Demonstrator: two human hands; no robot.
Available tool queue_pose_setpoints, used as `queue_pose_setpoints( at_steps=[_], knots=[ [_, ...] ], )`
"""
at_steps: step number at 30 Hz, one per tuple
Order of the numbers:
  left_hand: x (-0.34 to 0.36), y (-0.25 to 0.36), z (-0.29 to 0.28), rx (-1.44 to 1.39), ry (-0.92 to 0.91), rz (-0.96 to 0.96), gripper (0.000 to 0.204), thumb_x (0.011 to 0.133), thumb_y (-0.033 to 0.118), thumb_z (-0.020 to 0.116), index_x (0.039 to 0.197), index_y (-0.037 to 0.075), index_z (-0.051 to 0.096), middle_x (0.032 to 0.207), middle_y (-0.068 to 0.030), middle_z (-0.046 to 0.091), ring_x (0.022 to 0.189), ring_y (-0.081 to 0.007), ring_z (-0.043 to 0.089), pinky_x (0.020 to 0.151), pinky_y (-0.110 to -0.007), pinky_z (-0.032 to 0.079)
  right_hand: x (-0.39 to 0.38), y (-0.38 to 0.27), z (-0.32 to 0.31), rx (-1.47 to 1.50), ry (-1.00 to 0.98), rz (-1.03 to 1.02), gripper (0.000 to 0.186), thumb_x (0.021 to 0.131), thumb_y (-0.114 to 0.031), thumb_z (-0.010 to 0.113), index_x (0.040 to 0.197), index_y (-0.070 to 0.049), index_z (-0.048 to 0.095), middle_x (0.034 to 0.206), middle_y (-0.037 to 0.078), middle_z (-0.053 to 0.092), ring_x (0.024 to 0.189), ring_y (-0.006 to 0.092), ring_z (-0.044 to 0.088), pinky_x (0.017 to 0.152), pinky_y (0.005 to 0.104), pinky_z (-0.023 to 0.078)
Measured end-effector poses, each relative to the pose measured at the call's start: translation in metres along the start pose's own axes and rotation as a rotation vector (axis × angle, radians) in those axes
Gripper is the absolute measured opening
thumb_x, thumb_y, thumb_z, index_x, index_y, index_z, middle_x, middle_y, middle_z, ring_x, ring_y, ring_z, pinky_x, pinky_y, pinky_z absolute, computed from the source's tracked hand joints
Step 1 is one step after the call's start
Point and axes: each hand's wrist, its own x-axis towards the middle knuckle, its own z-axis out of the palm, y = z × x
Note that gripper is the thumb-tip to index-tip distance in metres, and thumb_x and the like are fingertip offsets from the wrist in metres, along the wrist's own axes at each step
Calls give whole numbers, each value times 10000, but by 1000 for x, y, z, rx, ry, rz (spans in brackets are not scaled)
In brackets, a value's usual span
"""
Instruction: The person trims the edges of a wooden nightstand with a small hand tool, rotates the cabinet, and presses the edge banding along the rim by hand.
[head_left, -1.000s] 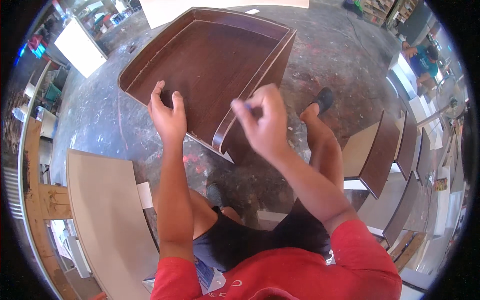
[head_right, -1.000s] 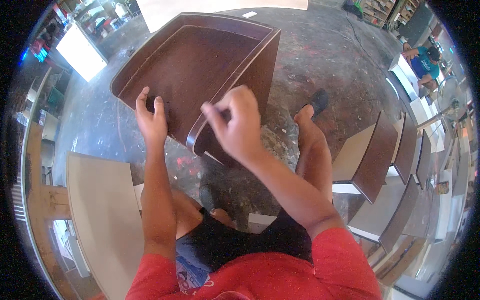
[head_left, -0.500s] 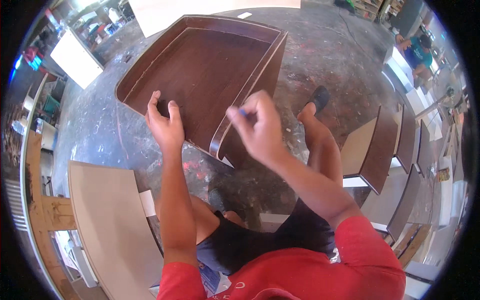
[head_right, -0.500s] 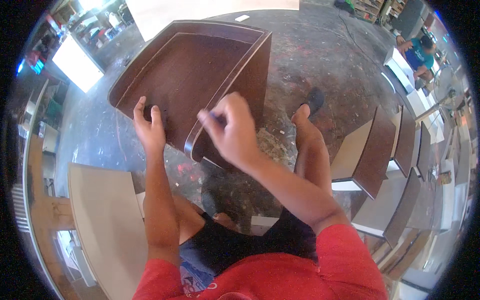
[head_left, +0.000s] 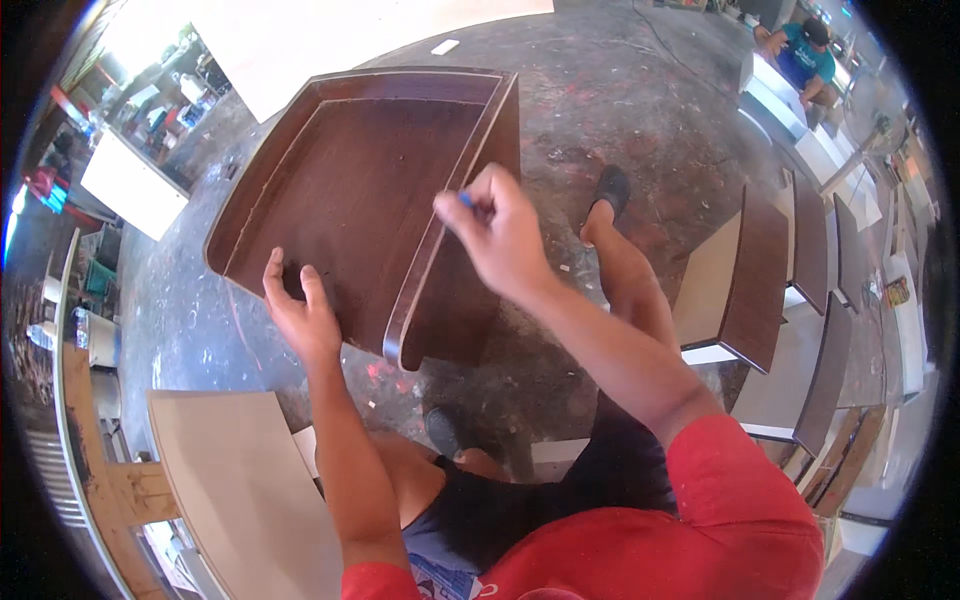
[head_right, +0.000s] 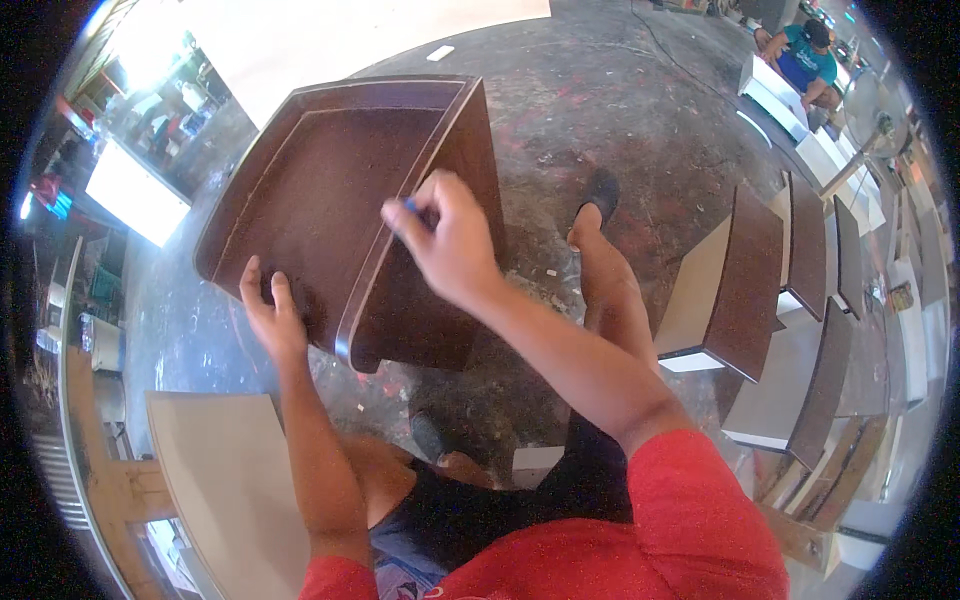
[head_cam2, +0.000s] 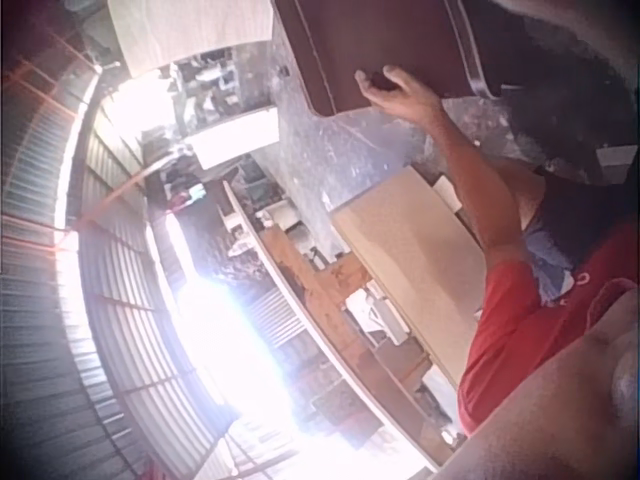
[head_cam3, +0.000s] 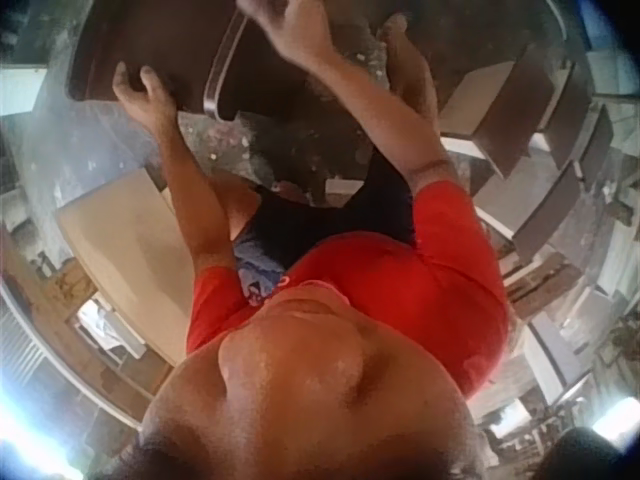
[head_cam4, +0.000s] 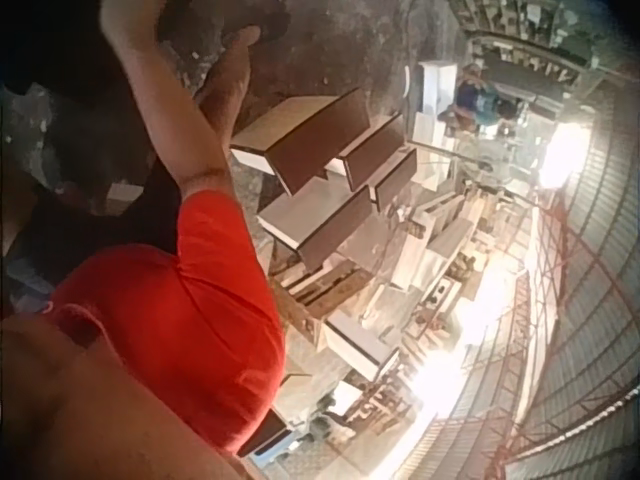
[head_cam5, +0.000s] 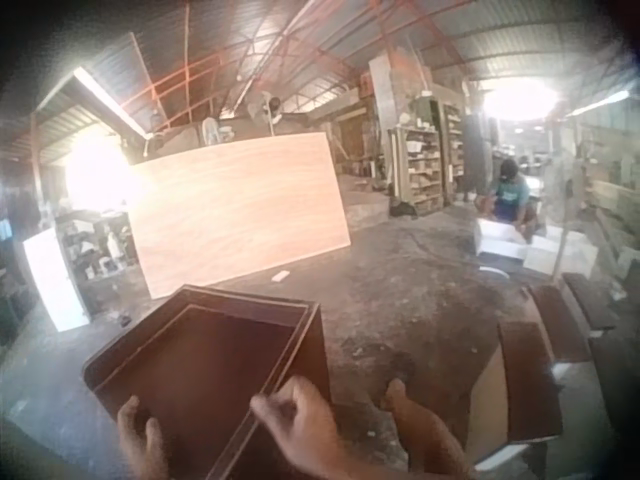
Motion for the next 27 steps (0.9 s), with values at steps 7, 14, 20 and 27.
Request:
queue_pose_setpoints(
  at_steps=[7,14,20,27],
  knots=[
    [1,4,-11,91,-45,6,523,988,152,641,1482,17,533,1494,-198,567,1398,-387,477,1197,-490,335,146,99,-24,-101,306,89,389,937,-366,815,923,-25,627,835,94,682,774,191,629,729,374,519],
    [-1,9,-7,84,-37,0,534,968,129,643,1475,3,536,1481,-200,574,1385,-391,485,1199,-497,335,202,124,-47,-85,358,298,426,928,-404,814,1009,-13,667,916,126,723,849,235,681,787,399,543],
    [-3,7,-8,94,-15,-15,528,946,121,654,1452,2,559,1474,-198,584,1379,-384,491,1196,-487,345,162,106,-29,29,426,201,384,932,-358,828,922,-28,632,815,44,632,748,144,565,697,343,494],
    [0,4,-1,80,17,33,509,942,166,678,1427,45,583,1479,-167,606,1360,-403,489,1209,-505,312,90,61,8,5,376,90,396,962,-361,811,838,-101,539,808,-49,533,757,62,445,685,267,413]
  ],
)
